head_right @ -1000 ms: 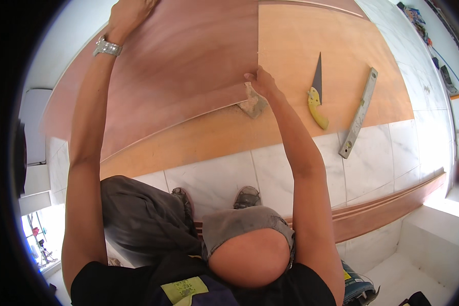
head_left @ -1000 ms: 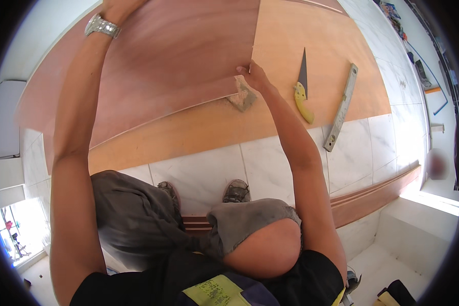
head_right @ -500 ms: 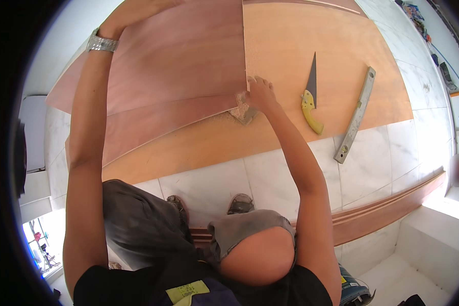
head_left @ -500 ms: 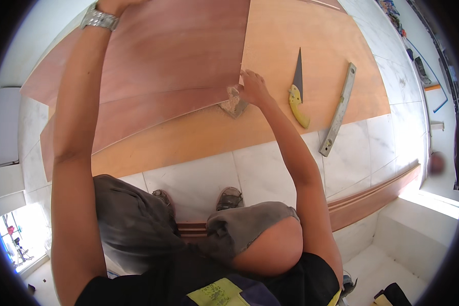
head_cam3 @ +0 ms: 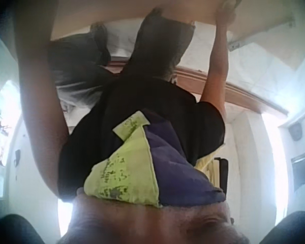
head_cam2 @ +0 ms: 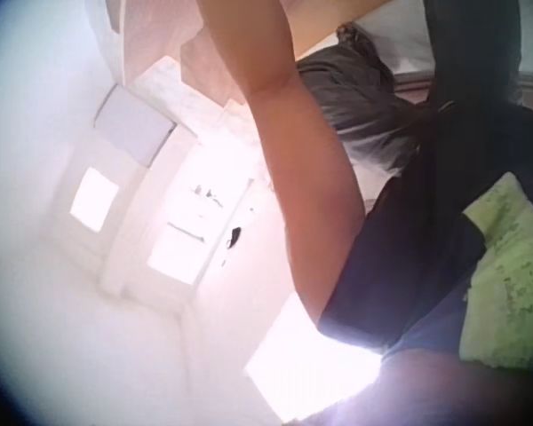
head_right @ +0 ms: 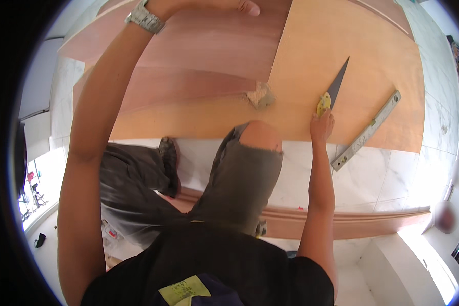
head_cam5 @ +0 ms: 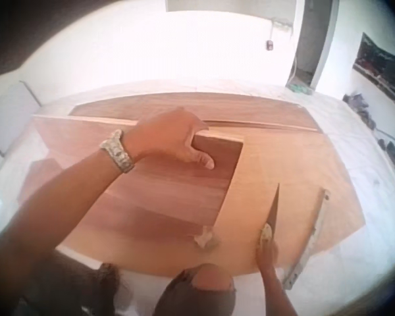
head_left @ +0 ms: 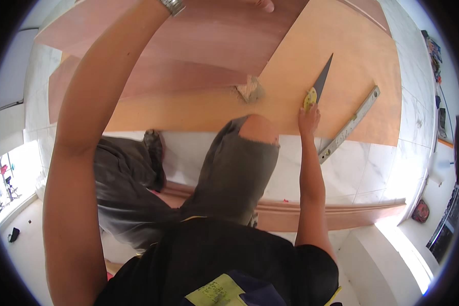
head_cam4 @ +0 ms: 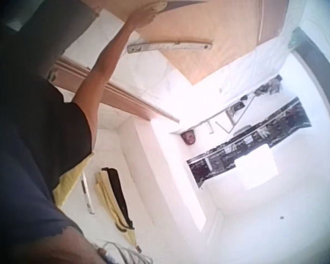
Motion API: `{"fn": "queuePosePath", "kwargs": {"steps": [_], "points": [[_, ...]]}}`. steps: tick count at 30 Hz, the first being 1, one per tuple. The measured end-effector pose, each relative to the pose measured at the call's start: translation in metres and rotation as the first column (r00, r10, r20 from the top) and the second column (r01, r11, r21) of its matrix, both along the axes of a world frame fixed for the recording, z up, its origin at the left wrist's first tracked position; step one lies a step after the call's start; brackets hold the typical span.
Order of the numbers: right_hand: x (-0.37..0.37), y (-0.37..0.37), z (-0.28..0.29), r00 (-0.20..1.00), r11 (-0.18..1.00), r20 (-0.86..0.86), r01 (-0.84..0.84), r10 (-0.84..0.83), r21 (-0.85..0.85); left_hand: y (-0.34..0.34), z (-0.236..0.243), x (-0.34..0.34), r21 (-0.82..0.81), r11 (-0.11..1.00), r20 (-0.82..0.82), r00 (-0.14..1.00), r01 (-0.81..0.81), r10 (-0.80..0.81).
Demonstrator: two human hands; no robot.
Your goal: Sawing a piece of plywood on a construction site.
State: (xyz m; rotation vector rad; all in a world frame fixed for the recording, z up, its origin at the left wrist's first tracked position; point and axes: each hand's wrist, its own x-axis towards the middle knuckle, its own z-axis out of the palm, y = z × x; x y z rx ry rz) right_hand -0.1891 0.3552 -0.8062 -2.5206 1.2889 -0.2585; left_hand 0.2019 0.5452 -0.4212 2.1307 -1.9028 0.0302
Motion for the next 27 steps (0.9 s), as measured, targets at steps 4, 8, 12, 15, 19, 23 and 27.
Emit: {"fn": "queuePosePath", "kwargs": {"steps": [4, 8, 12, 15, 19, 23, 27], "points": [[0.004, -0.012, 0.01, 0.997, 0.997, -0.068, -0.016, 0.022, 0.079, 0.006, -0.005, -0.005, -0.049, 0.999, 0.056, 0.998, -0.002, 0.005], [0.012, -0.012, 0.042, 0.999, 0.966, -0.048, 0.018, -0.005, 0.257, 0.021, 0.007, -0.017, 0.02, 0.999, 0.023, 0.999, -0.046, 0.045], [0.021, 0.006, 0.114, 0.975, 0.973, 0.169, 0.109, -0.145, 0.203, 0.037, 0.027, -0.028, 0.146, 0.988, 0.009, 0.998, -0.058, 0.057], [-0.001, 0.02, 0.201, 0.714, 0.75, 0.456, 0.145, -0.53, 0.645, 0.03, 0.021, -0.038, 0.075, 0.992, -0.019, 0.994, -0.105, 0.106], [-0.067, 0.067, 0.315, 0.395, 0.861, 0.799, -0.038, -0.453, 0.507, 0.028, 0.008, -0.029, 0.079, 0.994, -0.061, 0.995, -0.076, 0.081], [-0.118, 0.145, 0.373, 0.606, 0.904, 0.695, 0.101, -0.387, 0.415, 0.024, -0.006, -0.019, -0.122, 0.992, 0.015, 1.0, -0.024, 0.026], [-0.135, 0.228, 0.376, 0.695, 0.815, 0.425, 0.498, -0.58, 0.298, 0.016, -0.01, -0.015, -0.135, 0.991, 0.001, 1.0, 0.006, -0.006]]}}
